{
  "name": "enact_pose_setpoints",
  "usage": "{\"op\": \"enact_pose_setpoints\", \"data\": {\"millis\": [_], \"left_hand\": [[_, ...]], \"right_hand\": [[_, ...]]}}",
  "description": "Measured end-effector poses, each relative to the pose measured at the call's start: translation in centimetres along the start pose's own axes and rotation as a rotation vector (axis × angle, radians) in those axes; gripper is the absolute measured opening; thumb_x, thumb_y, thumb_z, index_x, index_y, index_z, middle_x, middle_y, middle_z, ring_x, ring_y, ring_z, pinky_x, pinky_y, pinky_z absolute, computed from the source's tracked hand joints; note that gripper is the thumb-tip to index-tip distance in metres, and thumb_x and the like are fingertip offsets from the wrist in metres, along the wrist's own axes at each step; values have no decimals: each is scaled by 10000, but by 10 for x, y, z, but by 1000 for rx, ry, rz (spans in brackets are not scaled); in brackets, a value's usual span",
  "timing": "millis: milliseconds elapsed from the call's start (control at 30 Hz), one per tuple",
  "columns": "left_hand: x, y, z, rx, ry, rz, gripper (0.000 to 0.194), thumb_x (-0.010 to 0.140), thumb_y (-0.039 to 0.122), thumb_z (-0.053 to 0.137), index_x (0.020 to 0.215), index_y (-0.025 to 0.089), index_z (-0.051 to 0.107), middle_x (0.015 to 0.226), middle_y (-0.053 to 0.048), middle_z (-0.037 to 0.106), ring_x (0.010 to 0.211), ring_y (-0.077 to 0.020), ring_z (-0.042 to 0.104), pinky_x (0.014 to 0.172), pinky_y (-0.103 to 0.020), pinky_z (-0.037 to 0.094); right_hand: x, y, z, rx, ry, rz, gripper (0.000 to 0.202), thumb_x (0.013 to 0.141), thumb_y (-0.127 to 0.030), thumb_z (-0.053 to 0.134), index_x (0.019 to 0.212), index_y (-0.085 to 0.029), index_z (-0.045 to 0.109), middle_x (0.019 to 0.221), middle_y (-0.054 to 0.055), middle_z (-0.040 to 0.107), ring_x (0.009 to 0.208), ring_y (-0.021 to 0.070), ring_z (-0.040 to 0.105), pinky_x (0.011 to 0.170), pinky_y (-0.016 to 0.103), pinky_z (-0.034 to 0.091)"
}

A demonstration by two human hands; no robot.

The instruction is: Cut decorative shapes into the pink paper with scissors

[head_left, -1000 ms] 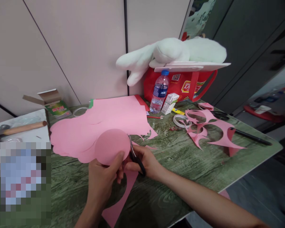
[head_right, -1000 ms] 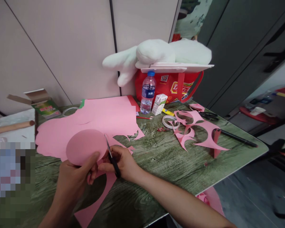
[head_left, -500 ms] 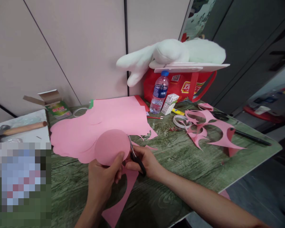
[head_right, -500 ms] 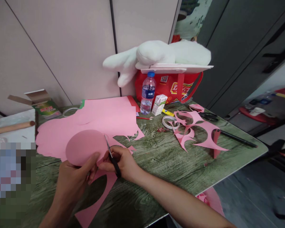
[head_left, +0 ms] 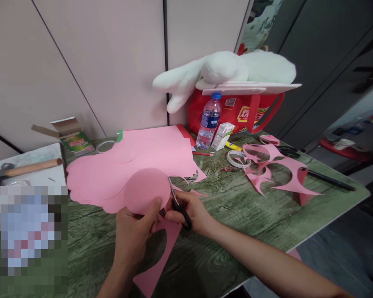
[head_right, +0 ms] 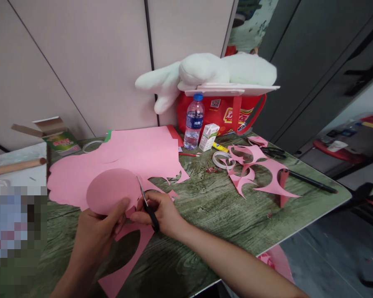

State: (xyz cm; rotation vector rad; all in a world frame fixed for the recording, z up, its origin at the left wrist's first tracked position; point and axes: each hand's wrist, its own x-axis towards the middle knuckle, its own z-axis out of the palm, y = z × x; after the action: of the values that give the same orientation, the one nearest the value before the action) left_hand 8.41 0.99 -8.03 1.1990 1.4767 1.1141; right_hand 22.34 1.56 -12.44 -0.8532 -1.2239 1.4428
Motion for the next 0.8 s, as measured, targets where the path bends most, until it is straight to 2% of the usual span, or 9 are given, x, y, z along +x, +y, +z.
{"op": "enact_pose_setpoints", "data": {"millis": [400,567,800], "left_hand": [[1,2,2,-109,54,-14,423,578,383,726,353,190,424,354,72,346,367,-56,316,365,-200,332],[1,1,2,-145,64,-18,432,582,385,737,352,187,430,349,72,345,359,-54,310,353,-200,304],[2,-1,-1,-65,98,49,426,594,369,744,355,194,437,351,62,373,371,-69,334,366,-216,314]], "right_hand": [[-1,-2,0,-28,0,31,430,578,-477,826,672,-172,537,515,-65,476,451,69,395,438,209,345],[-2,-3,0,-16,-15,41,444,575,-497,822,668,-171,535,508,-60,478,444,70,391,425,210,350],[-2,-3,0,-9,-14,51,440,569,-481,828,654,-166,533,505,-56,469,436,74,406,417,210,340]]}}
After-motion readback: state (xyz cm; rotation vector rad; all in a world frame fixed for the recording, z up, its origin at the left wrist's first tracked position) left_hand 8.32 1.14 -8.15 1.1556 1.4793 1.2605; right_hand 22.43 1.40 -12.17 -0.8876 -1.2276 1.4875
